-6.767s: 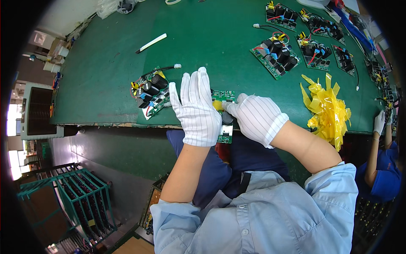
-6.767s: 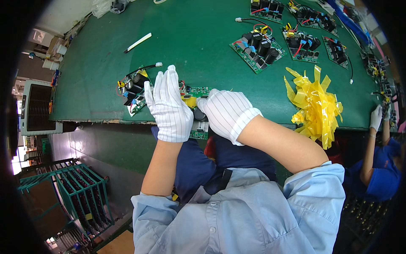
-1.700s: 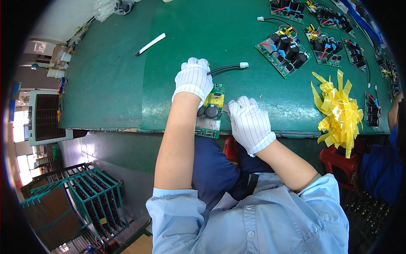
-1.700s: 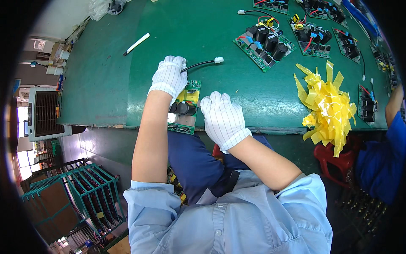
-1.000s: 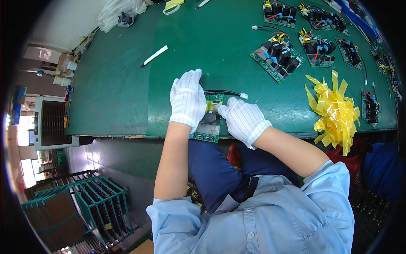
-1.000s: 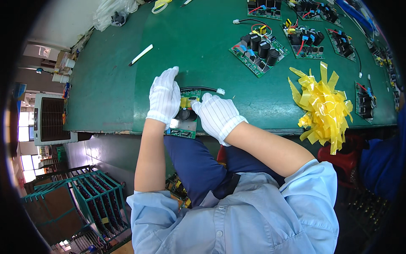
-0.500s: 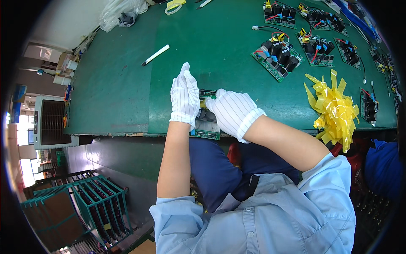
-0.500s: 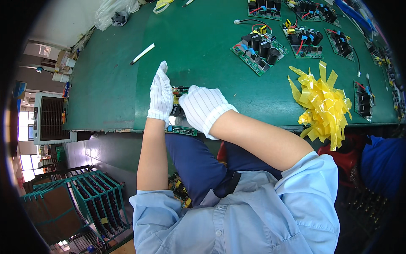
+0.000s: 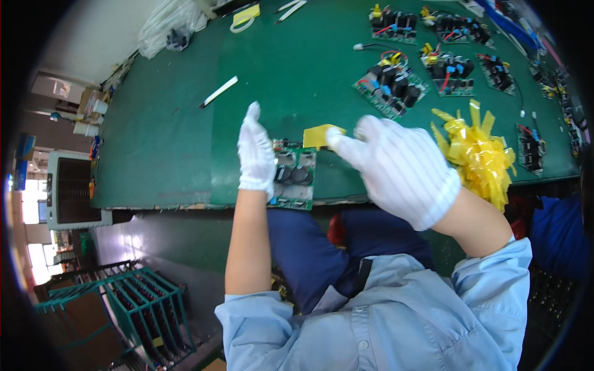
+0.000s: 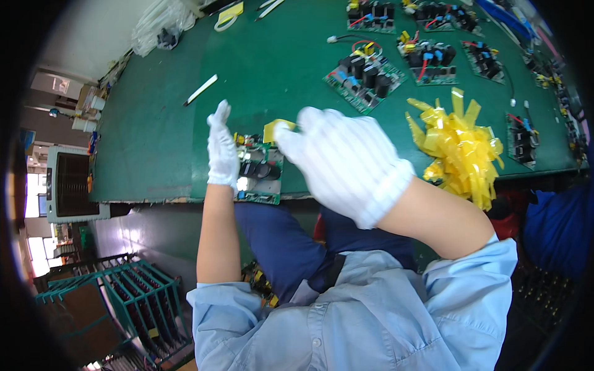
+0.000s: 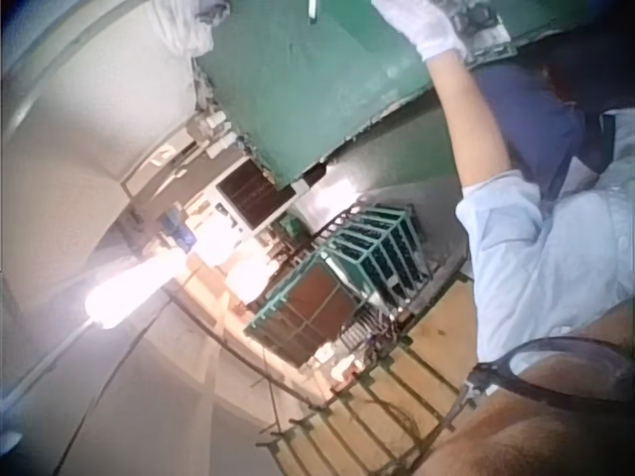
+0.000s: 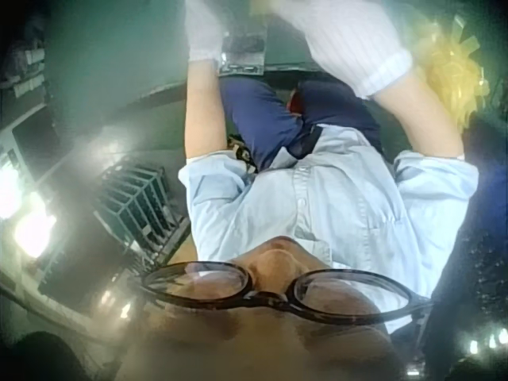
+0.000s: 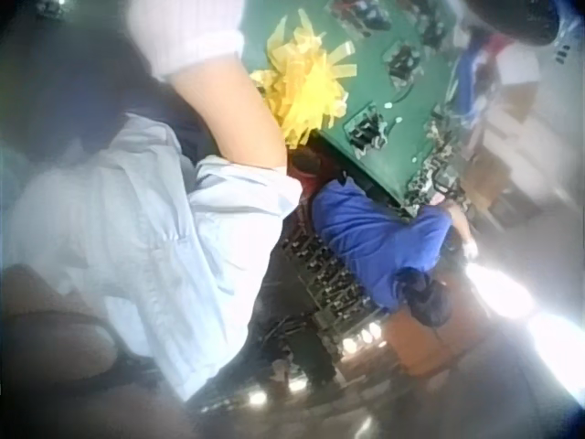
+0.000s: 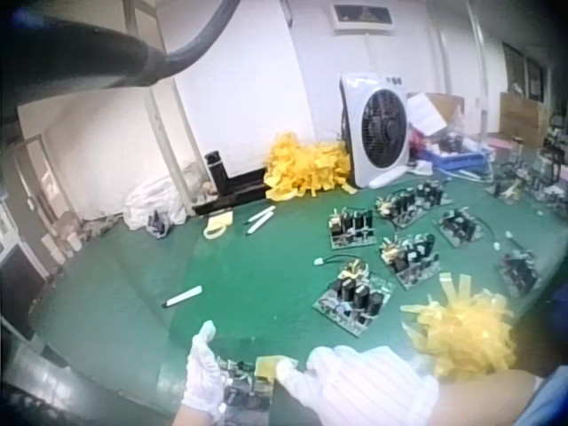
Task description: Applying yellow tape and inspecting components on green PCB units at an assembly station.
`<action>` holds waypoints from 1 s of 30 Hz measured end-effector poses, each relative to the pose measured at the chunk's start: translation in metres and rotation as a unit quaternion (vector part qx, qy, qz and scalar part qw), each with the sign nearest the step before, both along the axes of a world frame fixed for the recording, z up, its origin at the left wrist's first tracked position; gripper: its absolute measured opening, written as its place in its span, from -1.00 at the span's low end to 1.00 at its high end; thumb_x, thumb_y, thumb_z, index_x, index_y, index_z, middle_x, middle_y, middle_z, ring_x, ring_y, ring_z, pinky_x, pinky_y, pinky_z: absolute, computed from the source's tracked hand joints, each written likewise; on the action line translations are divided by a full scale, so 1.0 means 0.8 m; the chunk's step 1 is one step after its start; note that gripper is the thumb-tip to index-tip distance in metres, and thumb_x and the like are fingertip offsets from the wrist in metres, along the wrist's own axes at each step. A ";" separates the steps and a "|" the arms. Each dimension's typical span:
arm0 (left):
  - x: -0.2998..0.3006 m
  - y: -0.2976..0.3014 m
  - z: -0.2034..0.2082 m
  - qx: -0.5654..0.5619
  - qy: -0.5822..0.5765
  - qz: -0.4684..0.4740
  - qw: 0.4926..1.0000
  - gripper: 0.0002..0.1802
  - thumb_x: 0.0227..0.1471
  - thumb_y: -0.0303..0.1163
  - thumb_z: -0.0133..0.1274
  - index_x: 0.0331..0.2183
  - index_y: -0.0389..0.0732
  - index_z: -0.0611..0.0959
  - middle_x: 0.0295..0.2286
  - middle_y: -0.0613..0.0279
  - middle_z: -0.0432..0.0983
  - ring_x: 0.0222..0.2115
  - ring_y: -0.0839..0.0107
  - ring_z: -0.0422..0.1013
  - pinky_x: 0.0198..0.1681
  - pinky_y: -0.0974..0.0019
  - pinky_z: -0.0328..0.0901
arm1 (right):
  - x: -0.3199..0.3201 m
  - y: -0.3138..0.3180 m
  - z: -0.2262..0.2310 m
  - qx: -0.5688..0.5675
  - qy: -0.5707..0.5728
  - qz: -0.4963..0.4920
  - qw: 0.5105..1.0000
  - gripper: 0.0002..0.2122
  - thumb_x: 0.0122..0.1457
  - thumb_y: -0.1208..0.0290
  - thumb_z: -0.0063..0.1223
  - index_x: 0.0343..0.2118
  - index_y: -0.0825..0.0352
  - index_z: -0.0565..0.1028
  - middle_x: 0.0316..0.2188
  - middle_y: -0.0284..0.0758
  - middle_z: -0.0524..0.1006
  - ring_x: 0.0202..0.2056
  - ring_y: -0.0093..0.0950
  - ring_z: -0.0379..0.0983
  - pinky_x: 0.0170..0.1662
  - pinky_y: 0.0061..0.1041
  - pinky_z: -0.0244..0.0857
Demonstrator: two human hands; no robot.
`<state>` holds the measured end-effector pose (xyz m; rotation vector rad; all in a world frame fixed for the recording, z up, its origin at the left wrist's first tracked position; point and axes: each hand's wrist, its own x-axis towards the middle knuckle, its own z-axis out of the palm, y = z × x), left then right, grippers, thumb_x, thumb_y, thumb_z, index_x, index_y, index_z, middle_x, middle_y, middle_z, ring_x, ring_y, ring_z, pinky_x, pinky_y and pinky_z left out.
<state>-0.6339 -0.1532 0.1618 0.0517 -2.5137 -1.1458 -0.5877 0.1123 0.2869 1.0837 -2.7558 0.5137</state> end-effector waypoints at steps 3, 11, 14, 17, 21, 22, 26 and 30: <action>0.001 -0.006 -0.012 0.033 0.061 -0.016 0.997 -0.32 0.37 0.05 -0.45 0.18 -0.29 0.39 0.16 0.02 0.33 0.23 0.17 0.18 0.33 0.15 -0.05 | 0.010 0.083 -0.002 0.050 0.028 -0.085 0.995 -0.62 0.07 0.51 -0.05 0.00 0.22 0.47 -0.40 -0.19 0.44 -0.36 -0.21 0.49 -0.41 -0.19 0.36; 0.014 -0.034 0.006 0.020 0.079 0.008 0.997 -0.27 0.36 0.11 -0.44 0.16 -0.31 0.42 0.16 0.03 0.34 0.23 0.21 0.18 0.34 0.16 -0.07 | 0.088 0.247 -0.056 0.255 -0.063 -0.327 0.908 -0.54 0.09 0.47 0.01 0.12 0.19 0.42 -0.31 -0.14 0.47 -0.28 -0.18 0.51 -0.36 -0.23 0.42; 0.014 -0.062 0.019 0.136 0.040 0.088 0.986 -0.21 0.34 0.16 -0.47 0.21 -0.31 0.37 0.20 0.03 0.29 0.26 0.23 0.14 0.36 0.17 -0.12 | 0.102 0.263 -0.077 0.208 -0.001 -0.299 0.931 -0.61 0.15 0.44 -0.02 0.08 0.27 0.40 -0.41 -0.13 0.51 -0.37 -0.18 0.52 -0.37 -0.22 0.43; 0.023 -0.101 0.004 0.205 -0.002 0.187 0.961 -0.20 0.32 0.19 -0.46 0.22 -0.29 0.36 0.21 0.02 0.27 0.27 0.23 0.13 0.36 0.15 -0.13 | 0.102 0.246 -0.060 0.204 -0.057 -0.295 0.932 -0.61 0.19 0.33 -0.01 0.07 0.34 0.35 -0.46 -0.10 0.54 -0.44 -0.16 0.53 -0.37 -0.19 0.43; 0.049 -0.096 0.001 0.217 -0.094 0.314 0.920 -0.35 0.34 0.05 -0.32 0.12 -0.30 0.46 0.14 0.09 0.37 0.17 0.24 0.23 0.27 0.22 0.03 | 0.109 0.198 -0.032 0.129 -0.077 -0.226 0.962 -0.39 0.16 0.12 0.13 0.18 0.39 0.28 -0.50 -0.14 0.56 -0.48 -0.16 0.54 -0.39 -0.18 0.41; 0.056 -0.115 -0.017 0.210 -0.005 0.284 0.935 -0.44 0.33 -0.04 -0.23 0.06 -0.30 0.52 0.06 0.09 0.44 0.10 0.24 0.30 0.21 0.20 0.13 | 0.108 0.178 -0.033 0.090 -0.088 -0.173 0.977 -0.39 0.15 0.11 0.14 0.17 0.38 0.31 -0.50 -0.15 0.56 -0.49 -0.17 0.54 -0.40 -0.20 0.40; 0.056 -0.137 -0.055 -0.114 0.025 0.235 0.965 -0.58 0.30 -0.14 -0.15 -0.08 -0.25 0.61 -0.17 -0.04 0.57 -0.10 0.02 0.47 0.03 0.11 0.31 | 0.085 0.083 -0.057 -0.024 -0.109 -0.055 0.992 -0.49 0.14 0.13 0.17 0.10 0.30 0.40 -0.48 -0.18 0.55 -0.48 -0.19 0.53 -0.42 -0.25 0.40; 0.057 -0.140 -0.049 -0.160 0.001 0.215 0.963 -0.62 0.29 -0.18 -0.20 -0.26 -0.24 0.62 -0.29 -0.05 0.58 -0.22 -0.05 0.46 -0.09 0.03 0.33 | 0.034 -0.017 -0.100 -0.105 -0.083 -0.034 0.990 -0.52 0.16 0.09 0.11 0.05 0.29 0.40 -0.44 -0.19 0.56 -0.44 -0.19 0.54 -0.37 -0.24 0.41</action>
